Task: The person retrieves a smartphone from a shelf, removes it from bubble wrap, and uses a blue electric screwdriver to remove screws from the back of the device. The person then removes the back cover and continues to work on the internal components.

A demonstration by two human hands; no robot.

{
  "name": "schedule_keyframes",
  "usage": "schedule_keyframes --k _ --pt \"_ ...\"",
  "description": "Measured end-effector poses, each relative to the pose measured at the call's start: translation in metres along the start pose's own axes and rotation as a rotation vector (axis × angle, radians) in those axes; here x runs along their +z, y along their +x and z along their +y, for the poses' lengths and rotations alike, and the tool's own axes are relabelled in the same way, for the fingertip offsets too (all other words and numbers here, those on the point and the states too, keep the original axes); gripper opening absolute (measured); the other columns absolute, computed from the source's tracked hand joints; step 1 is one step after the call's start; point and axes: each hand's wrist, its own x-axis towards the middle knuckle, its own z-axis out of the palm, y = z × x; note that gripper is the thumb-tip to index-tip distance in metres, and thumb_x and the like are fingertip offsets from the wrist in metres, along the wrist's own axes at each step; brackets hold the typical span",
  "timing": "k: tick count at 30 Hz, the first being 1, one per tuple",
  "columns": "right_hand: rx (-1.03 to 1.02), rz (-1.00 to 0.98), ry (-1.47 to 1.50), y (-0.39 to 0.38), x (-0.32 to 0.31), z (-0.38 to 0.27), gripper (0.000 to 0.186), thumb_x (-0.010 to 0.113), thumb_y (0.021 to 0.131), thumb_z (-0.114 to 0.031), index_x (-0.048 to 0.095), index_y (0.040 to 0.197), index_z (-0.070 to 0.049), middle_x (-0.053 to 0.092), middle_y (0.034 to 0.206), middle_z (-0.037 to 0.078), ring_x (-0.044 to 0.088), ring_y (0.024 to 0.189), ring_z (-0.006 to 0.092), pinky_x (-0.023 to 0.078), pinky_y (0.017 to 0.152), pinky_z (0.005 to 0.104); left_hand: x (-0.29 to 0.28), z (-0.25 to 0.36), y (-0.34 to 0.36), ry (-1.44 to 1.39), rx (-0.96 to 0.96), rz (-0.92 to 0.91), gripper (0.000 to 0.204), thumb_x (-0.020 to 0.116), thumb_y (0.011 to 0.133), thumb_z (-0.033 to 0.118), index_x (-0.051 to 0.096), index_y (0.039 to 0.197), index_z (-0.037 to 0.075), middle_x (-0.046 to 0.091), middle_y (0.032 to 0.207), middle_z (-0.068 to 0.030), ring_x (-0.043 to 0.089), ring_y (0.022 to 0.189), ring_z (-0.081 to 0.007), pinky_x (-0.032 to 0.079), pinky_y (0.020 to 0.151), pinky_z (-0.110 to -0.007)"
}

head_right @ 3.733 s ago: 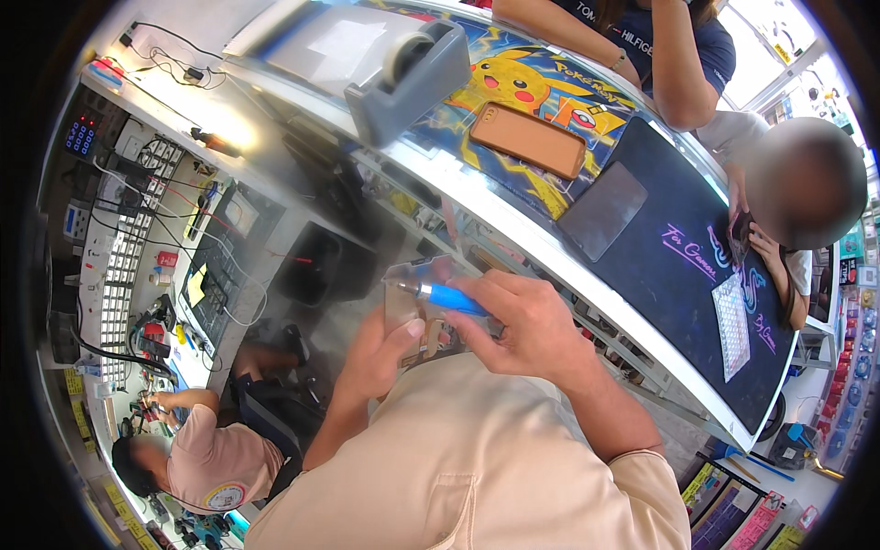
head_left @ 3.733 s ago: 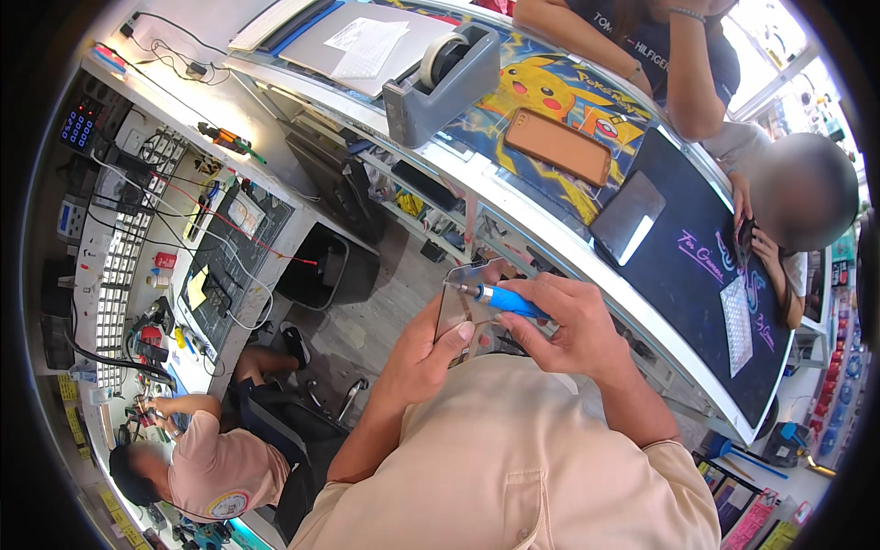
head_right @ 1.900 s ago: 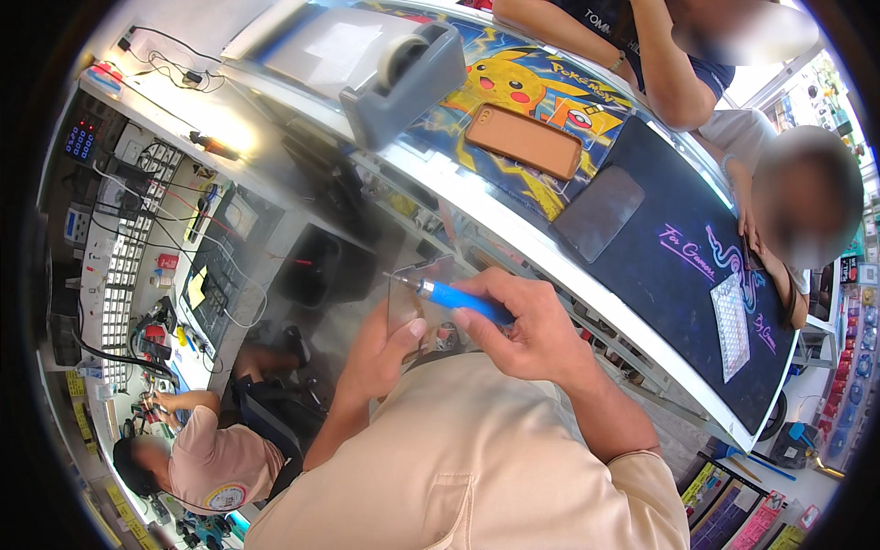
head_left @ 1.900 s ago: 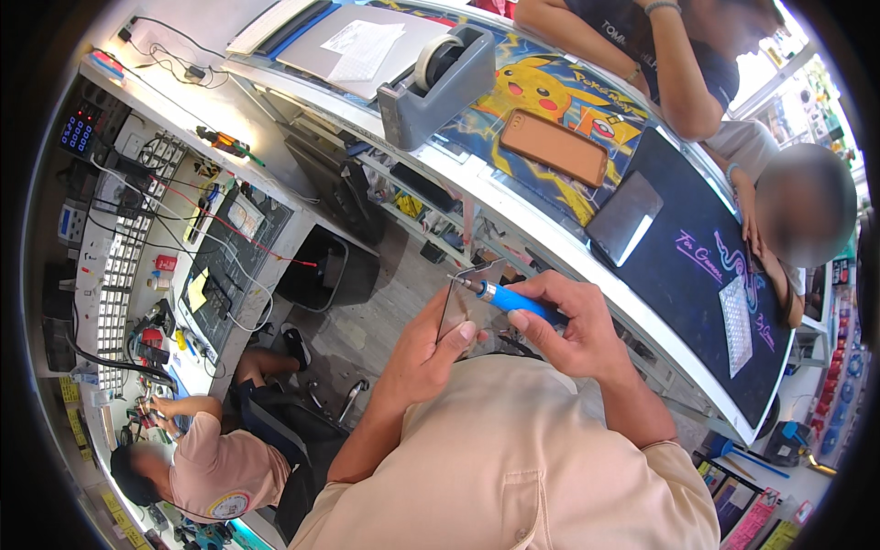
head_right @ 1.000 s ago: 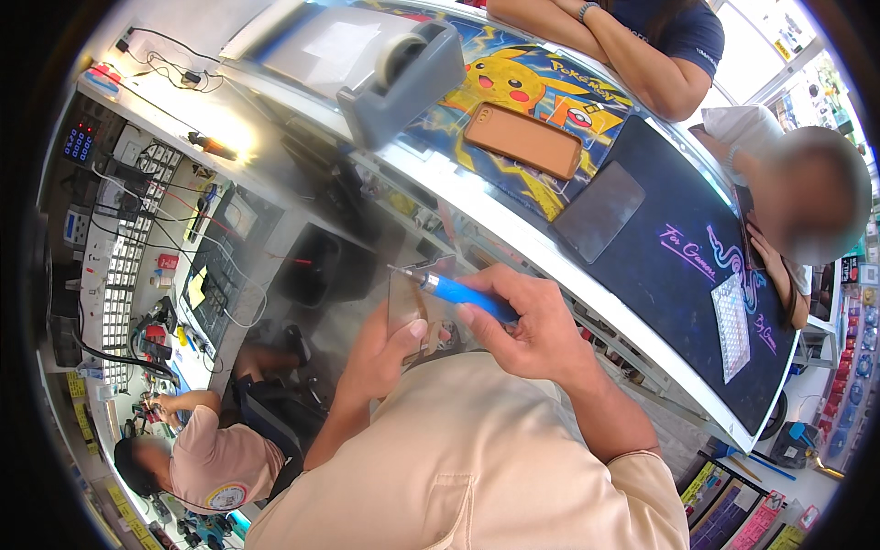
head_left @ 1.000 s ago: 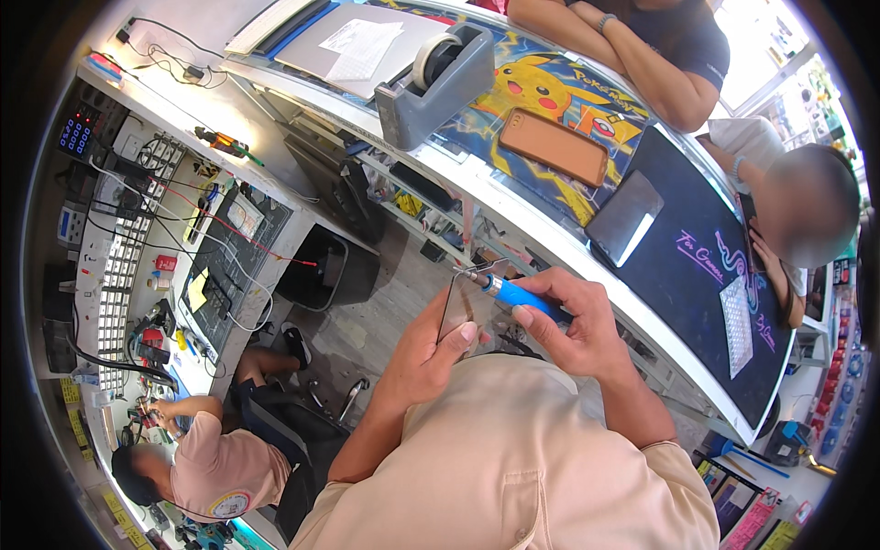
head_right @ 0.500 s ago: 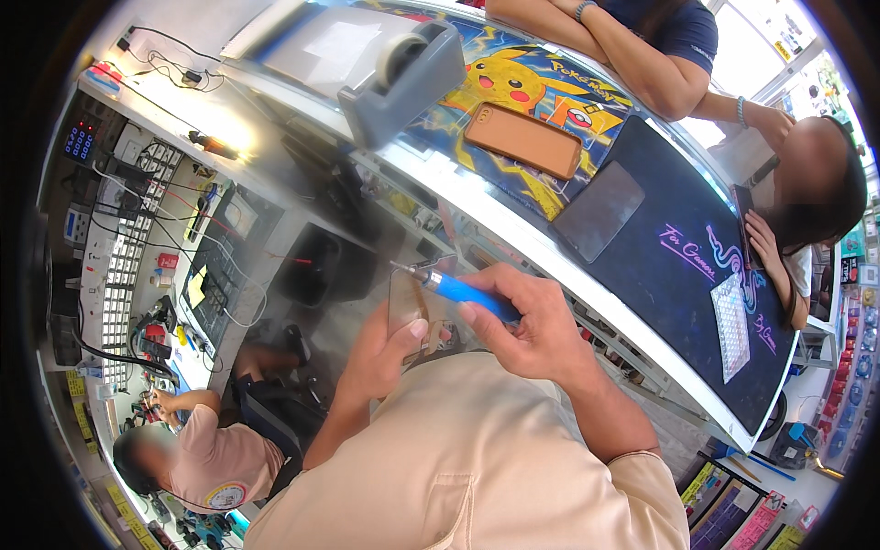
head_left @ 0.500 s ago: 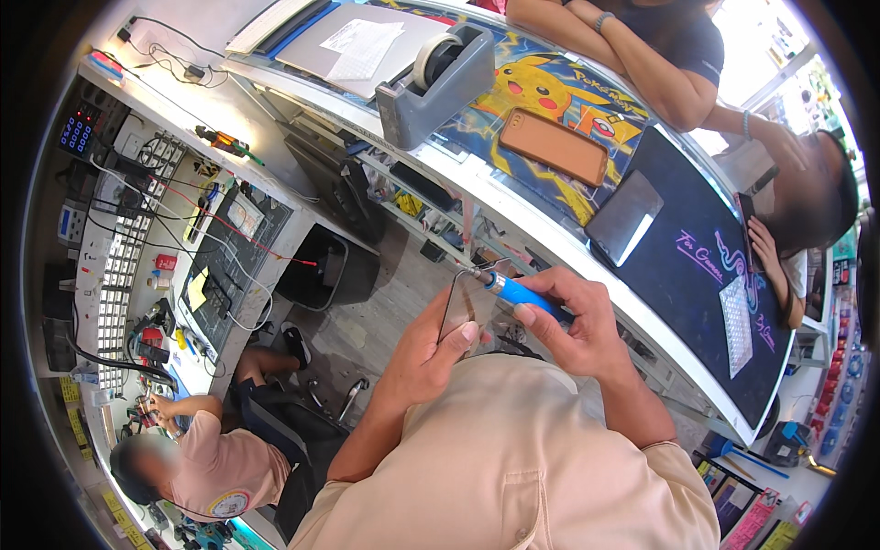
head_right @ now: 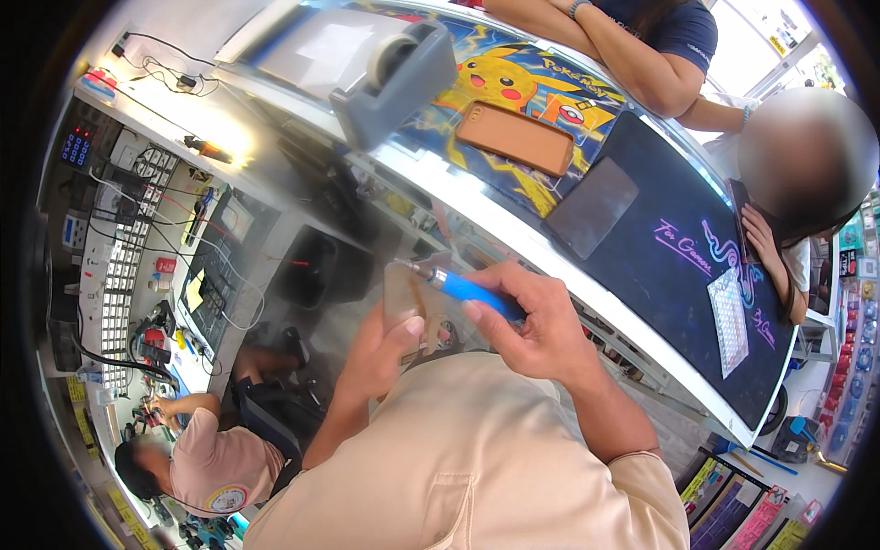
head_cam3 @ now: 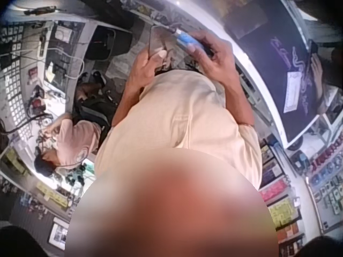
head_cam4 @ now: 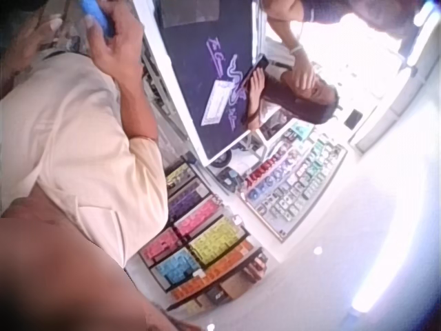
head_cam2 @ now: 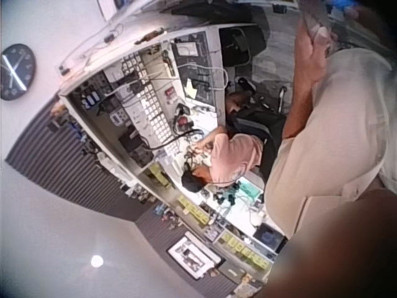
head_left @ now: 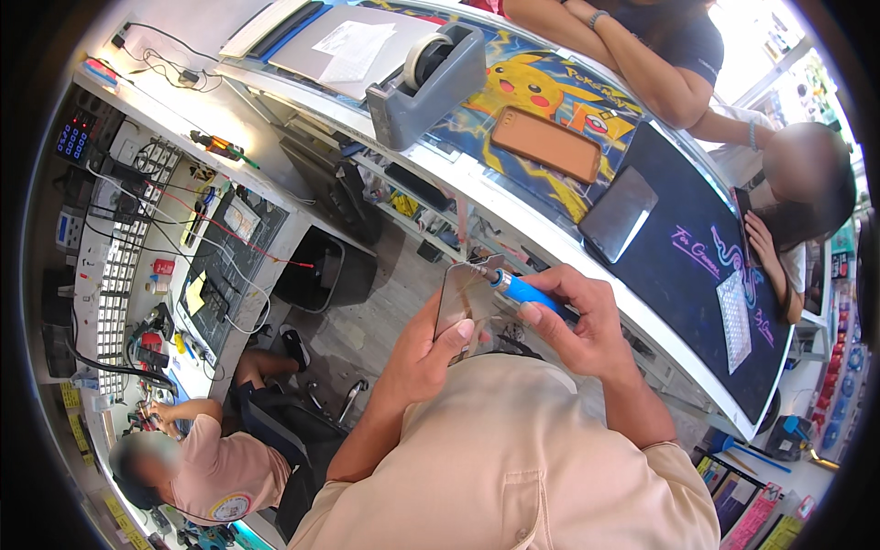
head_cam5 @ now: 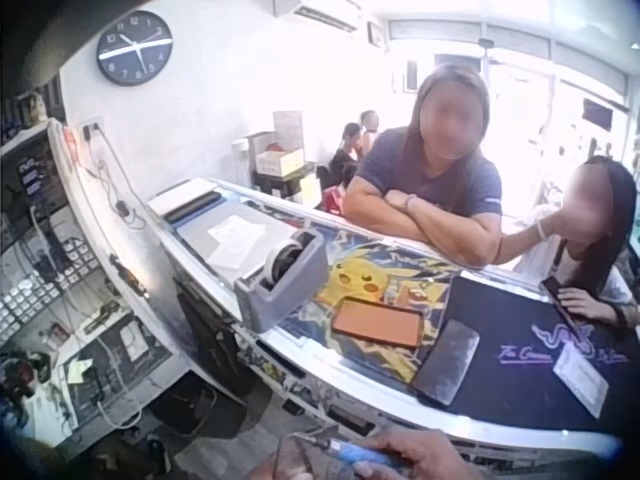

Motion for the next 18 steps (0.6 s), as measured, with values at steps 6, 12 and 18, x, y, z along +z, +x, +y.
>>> schedule_keyframes --k 6,12,18 --pt "-0.055 -0.011 -0.018 -0.0001 0.0018 0.0020 0.022 0.076 0.095 -0.012 0.073 0.112 0.001 0.072 0.084 0.010 0.060 0.065 0.0148 0.047 0.060 0.0282 0.0006 0.0043 -0.0017 -0.130 -0.060 0.035 0.054 0.055 0.106 0.027 0.048 0.152 -0.002 0.066 0.132 -0.0131 0.068 0.105 -0.0201 0.055 0.095 -0.038" --pt "-0.020 -0.031 -0.026 0.0001 0.0016 -0.0024 0.022 0.075 0.093 -0.009 0.073 0.112 0.001 0.072 0.083 0.010 0.061 0.064 0.0169 0.047 0.060 0.0287 -0.0046 0.0060 0.0023 -0.225 -0.061 0.047 0.051 0.052 0.110 0.024 0.048 0.156 0.002 0.066 0.136 -0.0078 0.065 0.111 -0.0174 0.052 0.099 -0.036" --pt "-0.041 -0.045 -0.038 -0.0005 -0.0002 -0.0055 0.021 0.074 0.093 -0.008 0.073 0.111 0.001 0.072 0.083 0.010 0.062 0.063 0.0163 0.048 0.059 0.0288 -0.0026 0.0080 0.0072 -0.180 -0.025 0.082 0.066 0.055 0.102 0.026 0.043 0.160 -0.003 0.059 0.145 -0.0096 0.063 0.117 -0.0197 0.047 0.104 -0.037"
